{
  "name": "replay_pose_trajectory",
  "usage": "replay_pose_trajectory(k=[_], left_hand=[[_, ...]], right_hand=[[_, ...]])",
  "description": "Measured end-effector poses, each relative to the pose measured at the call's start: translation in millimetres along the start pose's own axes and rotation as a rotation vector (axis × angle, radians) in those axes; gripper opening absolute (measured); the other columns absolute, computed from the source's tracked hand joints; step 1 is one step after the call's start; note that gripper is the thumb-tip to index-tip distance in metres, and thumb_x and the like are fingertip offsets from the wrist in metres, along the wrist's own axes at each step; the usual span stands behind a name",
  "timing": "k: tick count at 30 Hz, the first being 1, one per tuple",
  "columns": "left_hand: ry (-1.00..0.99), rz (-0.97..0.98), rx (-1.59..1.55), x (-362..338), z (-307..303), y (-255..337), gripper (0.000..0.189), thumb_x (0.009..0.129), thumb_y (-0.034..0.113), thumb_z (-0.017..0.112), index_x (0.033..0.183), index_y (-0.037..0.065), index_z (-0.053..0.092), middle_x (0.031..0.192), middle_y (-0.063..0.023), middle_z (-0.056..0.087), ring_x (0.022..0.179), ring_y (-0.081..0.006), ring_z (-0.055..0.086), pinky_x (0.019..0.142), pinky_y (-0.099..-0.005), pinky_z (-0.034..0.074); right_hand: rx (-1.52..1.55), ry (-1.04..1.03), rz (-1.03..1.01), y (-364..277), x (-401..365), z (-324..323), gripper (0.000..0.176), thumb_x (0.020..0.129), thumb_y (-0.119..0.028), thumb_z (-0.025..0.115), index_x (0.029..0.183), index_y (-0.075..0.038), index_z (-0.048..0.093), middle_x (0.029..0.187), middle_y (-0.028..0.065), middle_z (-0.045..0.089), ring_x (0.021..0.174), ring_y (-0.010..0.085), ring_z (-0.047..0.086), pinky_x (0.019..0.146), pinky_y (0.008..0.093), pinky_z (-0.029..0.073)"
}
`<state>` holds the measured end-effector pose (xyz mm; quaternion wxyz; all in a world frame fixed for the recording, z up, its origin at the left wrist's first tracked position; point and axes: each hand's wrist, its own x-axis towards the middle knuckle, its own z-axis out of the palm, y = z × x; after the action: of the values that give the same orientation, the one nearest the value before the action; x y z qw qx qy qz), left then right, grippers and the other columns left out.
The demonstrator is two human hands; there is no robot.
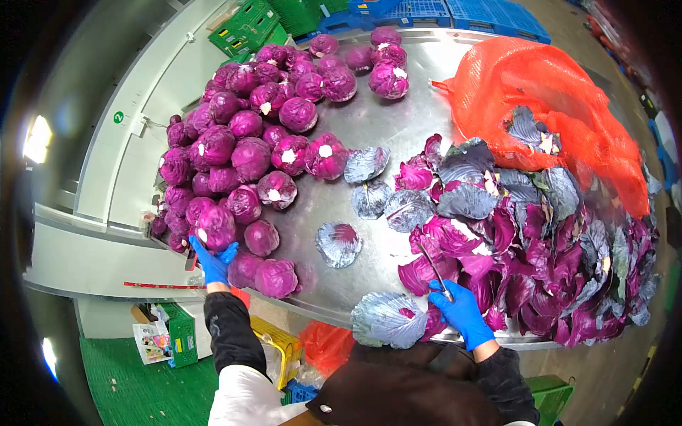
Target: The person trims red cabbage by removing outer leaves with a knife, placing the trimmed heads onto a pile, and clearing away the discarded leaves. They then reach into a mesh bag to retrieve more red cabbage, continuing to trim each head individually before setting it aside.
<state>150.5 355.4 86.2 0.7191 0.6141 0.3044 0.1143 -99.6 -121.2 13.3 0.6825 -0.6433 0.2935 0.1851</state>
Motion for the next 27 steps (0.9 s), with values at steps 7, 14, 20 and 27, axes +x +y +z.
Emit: replay_pose_trajectory(k=[7,14,20,27], left_hand=[[0.158,0.132,0.504,54,-29,-12,0.093,0.072,0.061,0.068,0.138,0.005,0.034,0.132,-0.0242,0.041,0.106,-0.0340,0.056,0.071,-0.0421,0.054],[-0.485,0.756,0.848,-64,86,-138,0.068,0.088,0.028,0.063,0.139,-0.004,0.031,0.147,-0.0207,0.027,0.135,-0.0321,0.028,0.112,-0.0406,0.021],[-1.240,0.626,0.909,-197,173,-230,0.067,0.083,0.036,0.067,0.136,0.005,0.042,0.147,-0.0242,0.027,0.138,-0.0352,0.023,0.112,-0.0417,0.020],[-0.924,0.753,0.504,-169,302,-140,0.013,0.087,0.012,0.061,0.085,0.000,0.067,0.076,-0.0035,0.063,0.070,-0.0126,0.057,0.069,-0.0291,0.047]], right_hand=[[-0.230,0.016,-0.161,-3,-3,19,0.035,0.085,-0.023,0.066,0.115,-0.005,0.062,0.101,0.0122,0.068,0.088,0.0177,0.065,0.078,0.0311,0.050],[-0.113,0.124,-0.432,-21,-10,5,0.030,0.088,-0.023,0.064,0.112,-0.006,0.063,0.107,0.0115,0.067,0.095,0.0187,0.065,0.082,0.0318,0.050],[-0.163,0.472,-0.671,-82,-8,-99,0.024,0.086,-0.018,0.065,0.107,-0.005,0.064,0.105,0.0092,0.067,0.093,0.0143,0.062,0.082,0.0298,0.049],[0.015,1.091,-0.853,-134,7,-313,0.045,0.081,-0.015,0.071,0.121,-0.002,0.054,0.103,0.0090,0.064,0.083,0.0125,0.059,0.078,0.0292,0.051]])
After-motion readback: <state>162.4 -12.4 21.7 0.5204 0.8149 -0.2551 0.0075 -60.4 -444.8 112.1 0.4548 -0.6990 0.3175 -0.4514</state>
